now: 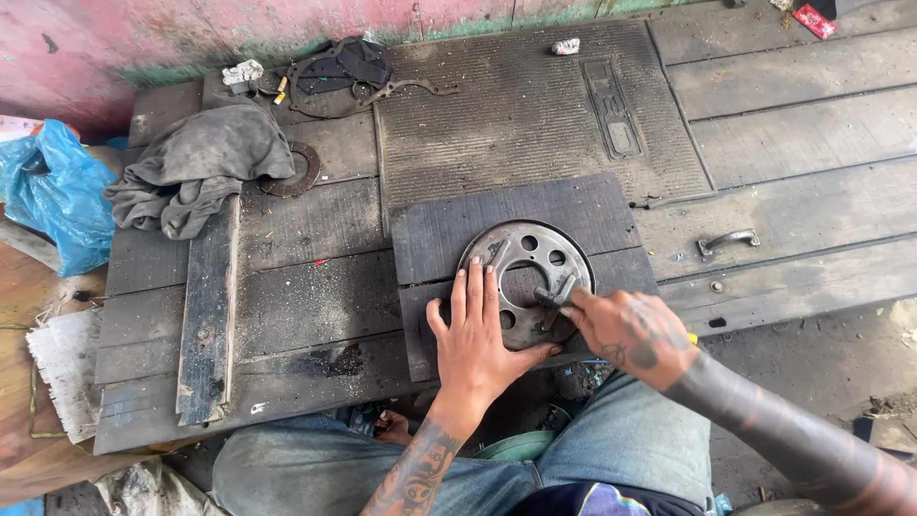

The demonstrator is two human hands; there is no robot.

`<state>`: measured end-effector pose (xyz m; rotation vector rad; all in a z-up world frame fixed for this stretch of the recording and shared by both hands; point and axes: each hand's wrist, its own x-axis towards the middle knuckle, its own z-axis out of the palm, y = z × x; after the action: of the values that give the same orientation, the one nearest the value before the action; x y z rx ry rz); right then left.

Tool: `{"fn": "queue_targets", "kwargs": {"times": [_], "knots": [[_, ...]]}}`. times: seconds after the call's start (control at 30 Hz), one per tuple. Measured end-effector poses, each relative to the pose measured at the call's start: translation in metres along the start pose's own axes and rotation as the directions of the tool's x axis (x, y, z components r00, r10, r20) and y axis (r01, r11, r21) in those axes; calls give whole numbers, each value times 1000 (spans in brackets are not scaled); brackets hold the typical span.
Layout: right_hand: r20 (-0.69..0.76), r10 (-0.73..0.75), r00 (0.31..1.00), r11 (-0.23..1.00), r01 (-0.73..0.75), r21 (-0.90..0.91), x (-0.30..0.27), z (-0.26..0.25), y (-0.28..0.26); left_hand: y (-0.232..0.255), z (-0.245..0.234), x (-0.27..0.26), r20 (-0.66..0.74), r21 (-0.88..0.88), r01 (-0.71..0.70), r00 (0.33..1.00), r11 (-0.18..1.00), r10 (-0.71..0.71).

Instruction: Cleaning a motorcycle brake component by scraping it with a small metal tool on a wooden workbench.

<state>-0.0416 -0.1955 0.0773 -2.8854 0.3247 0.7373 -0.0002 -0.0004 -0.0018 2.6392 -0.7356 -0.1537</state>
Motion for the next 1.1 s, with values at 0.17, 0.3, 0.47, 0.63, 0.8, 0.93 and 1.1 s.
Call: {"fn": "queue_targets", "kwargs": {"times": [0.17, 0.3, 0.47, 0.63, 0.8, 0.93, 1.1], "knots": [[-314, 77, 946, 989, -112, -96, 19, 20, 15, 2, -4, 0, 9, 0, 1, 1000, 1000, -1], [45, 24, 999, 1000, -23, -17, -3, -2, -9, 0, 3, 1, -20, -1, -1, 1000, 1000, 1], [-107, 99, 989, 995, -98, 13, 15, -14, 15, 1, -1, 0, -41, 13, -6, 999, 1000, 7], [-33, -8, 999, 999, 9, 43, -6, -17, -3, -1, 3, 3, -44, -2, -7, 999, 1000, 7], [-264, 103, 959, 995, -95, 45, 32, -22, 56, 2, -5, -2, -66, 25, -29, 997, 999, 31], [-401, 112, 909, 910, 68, 409, 40, 9, 92, -3, -1, -1, -92, 15, -43, 995, 999, 44], [-442, -171, 881, 871, 345, 350, 43, 49, 98, -8, 6, -1, -198, 157, -126, 968, 979, 156]]}}
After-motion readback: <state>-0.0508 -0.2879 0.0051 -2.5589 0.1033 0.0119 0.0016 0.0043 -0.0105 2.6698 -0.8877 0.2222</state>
